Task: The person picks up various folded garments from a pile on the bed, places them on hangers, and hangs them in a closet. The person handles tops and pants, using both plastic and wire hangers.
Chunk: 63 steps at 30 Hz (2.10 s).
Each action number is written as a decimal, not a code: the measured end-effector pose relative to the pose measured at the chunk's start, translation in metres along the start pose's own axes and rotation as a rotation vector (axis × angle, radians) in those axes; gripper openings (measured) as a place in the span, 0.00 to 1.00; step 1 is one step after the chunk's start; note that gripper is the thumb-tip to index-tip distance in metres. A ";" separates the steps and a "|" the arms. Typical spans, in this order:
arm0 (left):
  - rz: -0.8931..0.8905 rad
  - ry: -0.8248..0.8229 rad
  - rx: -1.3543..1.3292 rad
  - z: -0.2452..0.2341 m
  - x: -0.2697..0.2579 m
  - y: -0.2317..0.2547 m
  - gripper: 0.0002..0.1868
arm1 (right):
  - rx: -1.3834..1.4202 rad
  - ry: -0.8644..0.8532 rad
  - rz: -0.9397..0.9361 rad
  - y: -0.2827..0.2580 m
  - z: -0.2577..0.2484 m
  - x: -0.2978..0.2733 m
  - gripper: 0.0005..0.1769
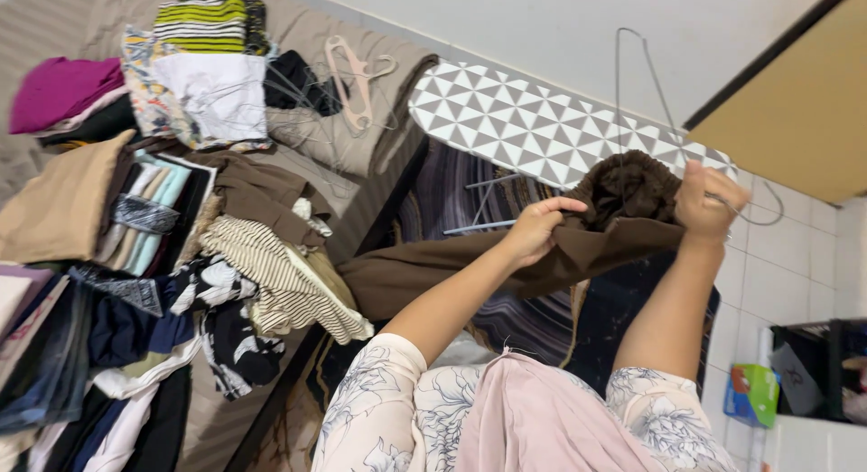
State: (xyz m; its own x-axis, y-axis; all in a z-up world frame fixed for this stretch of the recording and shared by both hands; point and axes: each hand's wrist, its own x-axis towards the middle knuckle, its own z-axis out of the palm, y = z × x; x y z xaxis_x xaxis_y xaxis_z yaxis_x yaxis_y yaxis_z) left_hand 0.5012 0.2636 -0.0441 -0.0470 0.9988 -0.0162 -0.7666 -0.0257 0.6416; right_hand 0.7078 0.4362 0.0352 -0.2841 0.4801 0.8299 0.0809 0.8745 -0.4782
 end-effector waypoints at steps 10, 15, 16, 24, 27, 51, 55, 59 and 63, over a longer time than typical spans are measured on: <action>0.094 0.243 -0.092 -0.049 0.026 -0.019 0.22 | 0.012 -0.053 0.295 0.009 -0.003 -0.040 0.28; 0.109 0.399 -0.226 -0.088 0.001 0.003 0.22 | 0.349 -0.250 0.384 0.008 0.027 -0.043 0.32; 0.135 0.409 -0.246 -0.098 -0.004 0.009 0.21 | 0.430 -0.285 0.408 0.005 0.034 -0.040 0.31; 0.336 0.593 -0.238 -0.181 -0.100 0.104 0.15 | 1.240 -0.071 0.770 -0.025 0.166 0.004 0.20; 0.408 0.603 -0.268 -0.221 -0.161 0.147 0.13 | 1.421 0.048 0.778 -0.018 0.228 0.013 0.16; 1.174 0.796 -0.713 -0.446 -0.398 0.321 0.19 | 1.022 -0.629 1.330 -0.092 0.663 -0.113 0.13; 1.093 0.824 -0.622 -0.466 -0.367 0.329 0.19 | 0.880 -0.726 1.323 -0.107 0.718 -0.114 0.13; 0.988 0.890 -0.594 -0.477 -0.340 0.328 0.19 | 0.781 -0.837 1.263 -0.122 0.773 -0.110 0.15; 0.904 0.935 -0.570 -0.488 -0.319 0.336 0.20 | 0.747 -0.924 1.185 -0.136 0.826 -0.099 0.15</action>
State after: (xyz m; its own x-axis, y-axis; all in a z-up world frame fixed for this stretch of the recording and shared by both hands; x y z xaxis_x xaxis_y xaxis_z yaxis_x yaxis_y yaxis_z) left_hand -0.0540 -0.0841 -0.1976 -0.8799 0.2392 -0.4106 -0.3833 -0.8680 0.3158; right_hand -0.0645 0.2127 -0.2193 -0.8528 0.3687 -0.3699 0.2833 -0.2684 -0.9207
